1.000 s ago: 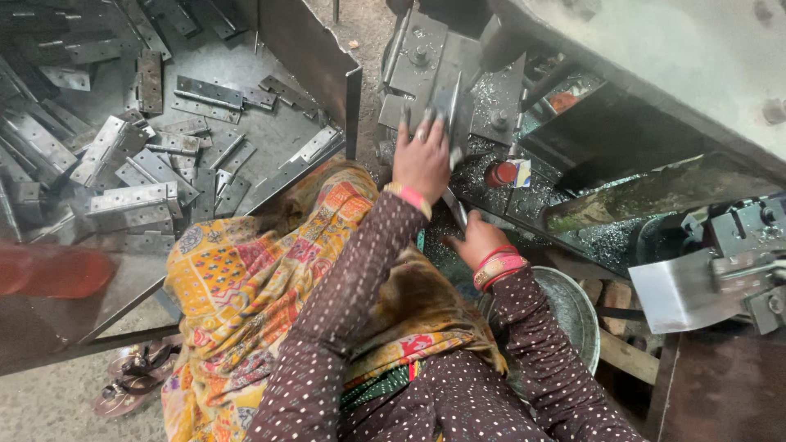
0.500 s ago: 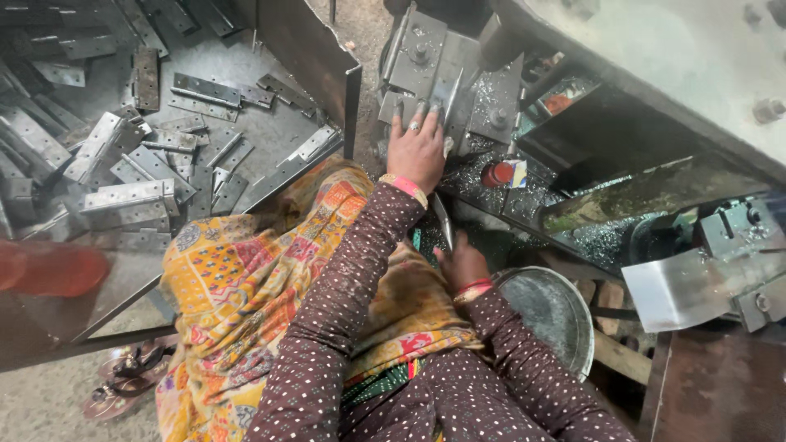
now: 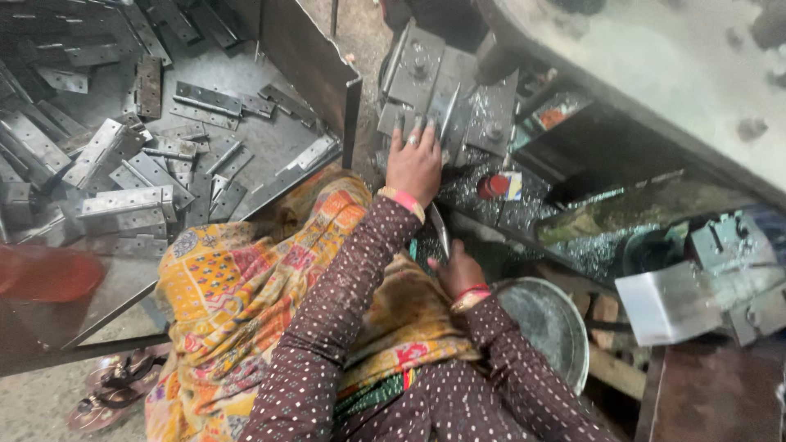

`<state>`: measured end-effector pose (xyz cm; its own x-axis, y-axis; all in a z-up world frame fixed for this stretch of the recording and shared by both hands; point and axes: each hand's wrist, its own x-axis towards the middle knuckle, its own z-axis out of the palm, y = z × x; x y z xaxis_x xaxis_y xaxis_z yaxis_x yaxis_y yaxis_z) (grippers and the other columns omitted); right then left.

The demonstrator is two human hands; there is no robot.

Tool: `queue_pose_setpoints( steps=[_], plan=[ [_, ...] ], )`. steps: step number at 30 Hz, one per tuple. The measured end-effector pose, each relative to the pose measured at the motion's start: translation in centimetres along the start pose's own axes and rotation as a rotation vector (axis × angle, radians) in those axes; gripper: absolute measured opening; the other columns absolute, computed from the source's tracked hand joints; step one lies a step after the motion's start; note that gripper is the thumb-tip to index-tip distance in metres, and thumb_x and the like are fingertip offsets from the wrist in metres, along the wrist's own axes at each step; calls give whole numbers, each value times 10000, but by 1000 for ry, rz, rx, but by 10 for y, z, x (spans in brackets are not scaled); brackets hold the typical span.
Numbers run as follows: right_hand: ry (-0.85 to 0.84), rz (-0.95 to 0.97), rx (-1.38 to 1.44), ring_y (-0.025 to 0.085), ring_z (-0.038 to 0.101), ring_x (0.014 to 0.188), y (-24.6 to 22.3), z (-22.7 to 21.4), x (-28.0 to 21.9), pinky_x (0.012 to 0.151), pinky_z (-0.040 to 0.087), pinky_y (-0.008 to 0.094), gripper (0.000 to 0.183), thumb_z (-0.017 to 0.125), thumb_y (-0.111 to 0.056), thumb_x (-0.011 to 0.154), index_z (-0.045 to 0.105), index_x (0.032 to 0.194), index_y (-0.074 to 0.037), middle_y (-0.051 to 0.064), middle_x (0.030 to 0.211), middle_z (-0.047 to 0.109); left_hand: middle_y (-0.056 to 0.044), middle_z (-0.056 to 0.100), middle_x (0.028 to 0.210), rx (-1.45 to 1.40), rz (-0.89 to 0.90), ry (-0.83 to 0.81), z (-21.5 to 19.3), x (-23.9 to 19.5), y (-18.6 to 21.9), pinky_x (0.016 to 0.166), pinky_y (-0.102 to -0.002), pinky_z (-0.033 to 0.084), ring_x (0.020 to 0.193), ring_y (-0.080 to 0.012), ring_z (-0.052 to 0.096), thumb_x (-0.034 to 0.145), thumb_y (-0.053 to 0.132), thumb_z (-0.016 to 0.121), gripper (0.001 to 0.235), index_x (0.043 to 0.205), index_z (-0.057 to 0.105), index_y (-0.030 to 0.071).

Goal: The person operates a hand-lever press to punch holes or shape metal hinge components, periodically reaching into a bin to retrieve more parts and placing them into the machine jig.

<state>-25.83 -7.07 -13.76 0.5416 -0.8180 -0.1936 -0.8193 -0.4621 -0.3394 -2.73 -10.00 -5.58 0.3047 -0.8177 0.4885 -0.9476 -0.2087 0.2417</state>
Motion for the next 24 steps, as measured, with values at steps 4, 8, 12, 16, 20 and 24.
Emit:
queue_pose_setpoints(
  steps=[4,8,12,16,20,24],
  plan=[
    [-89,-37,-120,476,703,796,4,-38,31,680,558,546,659,765,-555,833,510,1111,-15,268,851,714,-158,609,1391,82,5,-4,20,10,2,1140,-586,328,1336,-310,523,909,175,536,342,1165,705,24],
    [-93,-27,-115,482,699,795,7,-43,33,672,556,552,664,762,-576,857,533,1125,-13,275,860,714,-171,610,1393,122,-33,-21,39,33,2,1169,-561,320,1374,-338,518,964,178,527,355,1214,699,-5],
    [50,90,46,517,675,771,-1,9,-7,666,535,583,612,740,-454,852,535,1255,-42,299,822,709,-169,614,1365,91,-21,26,37,31,0,1170,-568,315,1366,-334,516,936,174,527,391,1224,701,-26],
    [-42,80,-37,506,690,788,2,2,-7,670,545,574,722,750,-494,852,475,1302,0,297,831,706,-167,610,1384,-9,-18,-20,25,10,-2,1183,-575,307,1375,-334,514,946,162,532,353,1197,705,-17],
    [-171,84,-110,495,698,847,-16,-59,32,734,554,559,663,785,-509,821,518,1154,-2,282,889,720,-165,606,1369,92,23,-29,28,35,-5,1194,-603,268,1372,-344,494,933,216,535,352,1151,713,4],
    [-186,108,-30,449,735,847,-12,-60,29,735,584,532,648,765,-532,844,528,1142,-8,271,924,732,-148,590,1429,0,-25,-99,46,53,-4,1189,-593,265,1409,-306,473,957,175,527,339,1199,714,29]
  ],
)
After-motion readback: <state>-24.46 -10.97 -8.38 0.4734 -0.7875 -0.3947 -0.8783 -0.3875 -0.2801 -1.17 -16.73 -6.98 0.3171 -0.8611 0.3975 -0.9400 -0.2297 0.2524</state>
